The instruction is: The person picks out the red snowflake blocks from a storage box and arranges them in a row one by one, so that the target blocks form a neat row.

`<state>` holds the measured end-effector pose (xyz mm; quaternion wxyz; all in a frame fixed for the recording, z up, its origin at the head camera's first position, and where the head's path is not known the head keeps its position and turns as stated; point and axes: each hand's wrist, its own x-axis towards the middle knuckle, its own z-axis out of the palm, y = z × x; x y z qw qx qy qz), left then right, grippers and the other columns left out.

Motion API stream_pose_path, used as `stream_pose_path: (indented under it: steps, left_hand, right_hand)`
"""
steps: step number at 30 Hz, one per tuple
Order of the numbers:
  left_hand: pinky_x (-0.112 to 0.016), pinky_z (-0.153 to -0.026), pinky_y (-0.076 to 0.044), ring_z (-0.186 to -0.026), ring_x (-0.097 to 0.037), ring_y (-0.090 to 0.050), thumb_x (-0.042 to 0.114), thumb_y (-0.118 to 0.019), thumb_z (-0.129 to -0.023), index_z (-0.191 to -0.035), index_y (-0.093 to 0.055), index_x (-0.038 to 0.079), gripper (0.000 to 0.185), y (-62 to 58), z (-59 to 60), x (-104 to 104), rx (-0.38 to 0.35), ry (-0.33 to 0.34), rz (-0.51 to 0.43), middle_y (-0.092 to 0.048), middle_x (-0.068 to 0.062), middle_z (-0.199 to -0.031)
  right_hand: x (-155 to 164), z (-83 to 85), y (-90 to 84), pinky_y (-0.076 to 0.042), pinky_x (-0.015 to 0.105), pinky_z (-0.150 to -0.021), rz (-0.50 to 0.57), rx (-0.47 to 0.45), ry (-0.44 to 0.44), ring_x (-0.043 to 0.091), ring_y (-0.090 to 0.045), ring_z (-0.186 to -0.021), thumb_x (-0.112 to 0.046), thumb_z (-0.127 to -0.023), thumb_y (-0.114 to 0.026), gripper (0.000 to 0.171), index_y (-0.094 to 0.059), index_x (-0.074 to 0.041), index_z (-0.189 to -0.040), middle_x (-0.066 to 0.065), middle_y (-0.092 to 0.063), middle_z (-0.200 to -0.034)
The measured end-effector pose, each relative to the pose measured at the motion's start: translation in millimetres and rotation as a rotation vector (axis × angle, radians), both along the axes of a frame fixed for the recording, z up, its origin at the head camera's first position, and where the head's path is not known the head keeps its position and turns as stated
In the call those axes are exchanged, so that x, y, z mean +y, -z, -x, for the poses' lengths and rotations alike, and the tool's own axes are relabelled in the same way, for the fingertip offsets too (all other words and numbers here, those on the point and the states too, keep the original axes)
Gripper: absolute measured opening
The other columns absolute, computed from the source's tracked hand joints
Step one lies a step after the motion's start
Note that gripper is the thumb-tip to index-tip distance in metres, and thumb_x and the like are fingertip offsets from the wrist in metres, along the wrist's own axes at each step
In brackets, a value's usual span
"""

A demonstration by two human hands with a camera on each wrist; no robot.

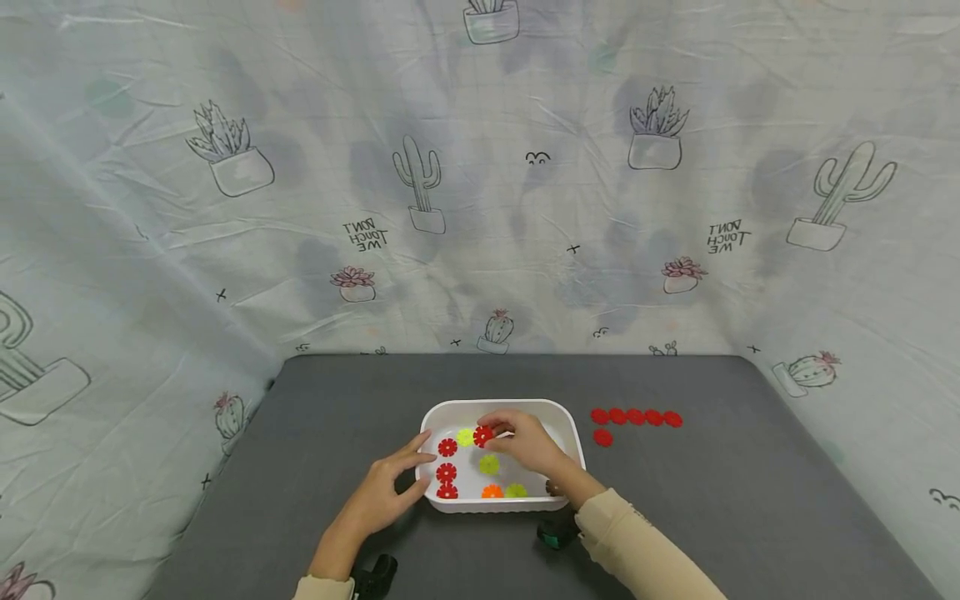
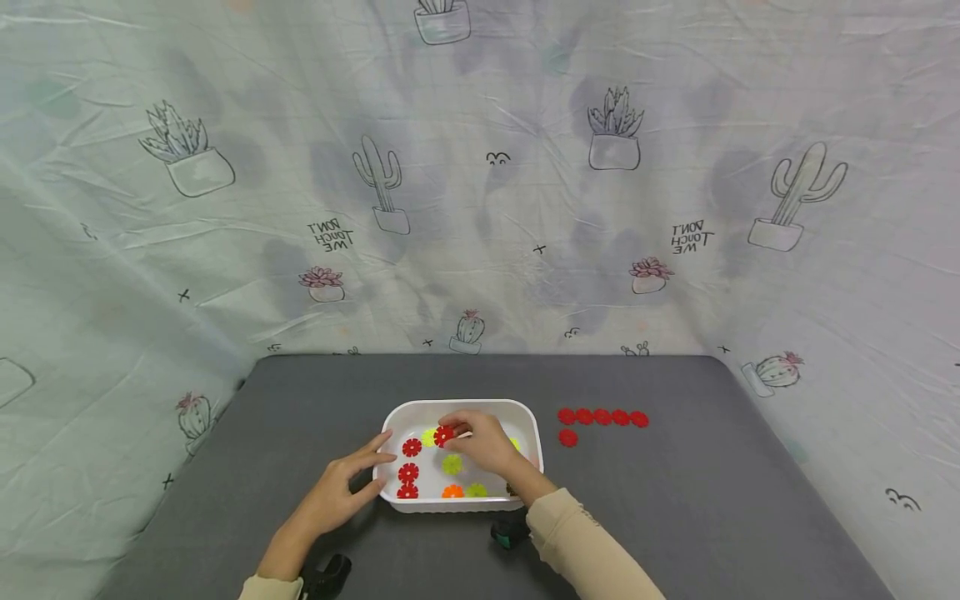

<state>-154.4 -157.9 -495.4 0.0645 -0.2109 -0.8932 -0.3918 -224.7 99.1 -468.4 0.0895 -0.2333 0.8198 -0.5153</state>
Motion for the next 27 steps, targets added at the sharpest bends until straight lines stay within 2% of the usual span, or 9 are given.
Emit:
stream_pose_path:
  steps: [7, 14, 23, 27]
  left_hand:
    - [-0.053, -0.100, -0.042, -0.130, -0.025, -0.048, 0.021, -0.066, -0.087, -0.117, -0.068, 0.010, 0.032, 0.1, -0.9, -1.0, 0.025, 0.003, -0.004, -0.045, -0.004, -0.146]
    - [-0.053, -0.100, -0.042, -0.130, -0.024, -0.047, 0.021, -0.066, -0.087, -0.117, -0.068, 0.010, 0.033, 0.1, -0.9, -1.3, 0.010, 0.001, -0.007, -0.045, -0.004, -0.146]
    - [-0.052, -0.099, -0.043, -0.128, -0.028, -0.049, 0.017, -0.066, -0.087, -0.117, -0.068, 0.007, 0.032, 0.8, 0.2, -0.9, 0.051, 0.006, 0.014, -0.046, -0.007, -0.145]
    - [-0.051, -0.100, -0.043, -0.129, -0.027, -0.048, 0.017, -0.067, -0.086, -0.117, -0.067, 0.008, 0.032, 0.6, 0.4, -1.3, 0.039, 0.006, 0.009, -0.045, -0.008, -0.146]
  right_hand:
    - [29.1, -1.6, -1.5, -0.056, 0.025, -0.078, 0.082, -0.027, 0.026, 0.028, -0.062, -0.101, -0.003, -0.086, -0.065, 0.038, -0.059, 0.004, -0.123, 0.017, -0.064, -0.117]
    - [59.1, -8.5, -7.3, -0.055, 0.025, -0.082, 0.136, -0.042, 0.134, 0.029, -0.061, -0.103, 0.000, -0.086, -0.064, 0.039, -0.058, 0.003, -0.125, 0.020, -0.061, -0.119]
    - [101.1, -14.4, 1.0, -0.052, 0.016, -0.078, 0.225, 0.061, 0.258, 0.010, -0.059, -0.093, -0.006, -0.087, -0.067, 0.038, -0.058, 0.004, -0.122, 0.023, -0.061, -0.116]
    - [119.5, -15.0, 8.7, -0.053, 0.016, -0.076, 0.277, 0.069, 0.308, 0.008, -0.060, -0.092, -0.008, -0.087, -0.067, 0.039, -0.058, 0.006, -0.123, 0.011, -0.065, -0.113]
